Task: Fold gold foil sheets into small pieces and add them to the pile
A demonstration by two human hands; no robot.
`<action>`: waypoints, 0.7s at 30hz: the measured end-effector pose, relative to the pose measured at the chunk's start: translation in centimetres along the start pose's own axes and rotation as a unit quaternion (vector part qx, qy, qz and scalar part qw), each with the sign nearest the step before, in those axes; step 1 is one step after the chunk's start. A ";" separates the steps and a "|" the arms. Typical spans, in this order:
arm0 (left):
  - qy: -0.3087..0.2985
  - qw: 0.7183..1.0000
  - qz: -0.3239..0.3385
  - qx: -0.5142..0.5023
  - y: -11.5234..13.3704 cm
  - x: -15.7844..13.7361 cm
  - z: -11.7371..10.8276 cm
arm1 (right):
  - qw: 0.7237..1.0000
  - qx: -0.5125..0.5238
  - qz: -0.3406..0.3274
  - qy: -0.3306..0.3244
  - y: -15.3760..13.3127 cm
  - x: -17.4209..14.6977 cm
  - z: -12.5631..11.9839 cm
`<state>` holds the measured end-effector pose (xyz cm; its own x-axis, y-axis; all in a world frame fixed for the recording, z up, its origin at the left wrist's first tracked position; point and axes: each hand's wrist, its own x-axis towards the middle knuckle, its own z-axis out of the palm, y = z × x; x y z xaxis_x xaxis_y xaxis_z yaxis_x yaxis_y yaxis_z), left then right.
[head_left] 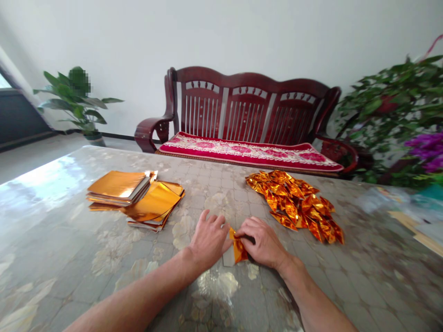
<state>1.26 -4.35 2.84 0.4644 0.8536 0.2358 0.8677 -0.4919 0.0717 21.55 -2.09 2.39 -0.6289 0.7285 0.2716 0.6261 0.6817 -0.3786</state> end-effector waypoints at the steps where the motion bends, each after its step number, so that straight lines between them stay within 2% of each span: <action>1: 0.000 1.000 0.003 0.002 -0.1 -0.1 0.1 | 1.000 -0.003 0.003 -0.001 0.0 0.0 0.0; 11: 0.002 1.000 0.011 0.025 -0.2 -0.5 0.7 | 0.998 -0.046 -0.026 -0.035 0.0 -0.1 -0.4; 15: 0.000 0.999 0.019 0.033 -0.2 -0.7 0.7 | 0.998 -0.034 -0.034 -0.042 0.3 0.0 -0.6; 21: -0.002 0.999 0.028 0.042 -0.3 -0.8 0.4 | 0.996 0.019 -0.027 -0.087 0.5 -0.3 -2.0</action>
<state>0.66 -4.80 2.23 0.5132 0.8261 0.2329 0.8521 -0.5229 -0.0227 23.01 -1.84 3.84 -0.7341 0.6652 0.1361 0.5733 0.7147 -0.4008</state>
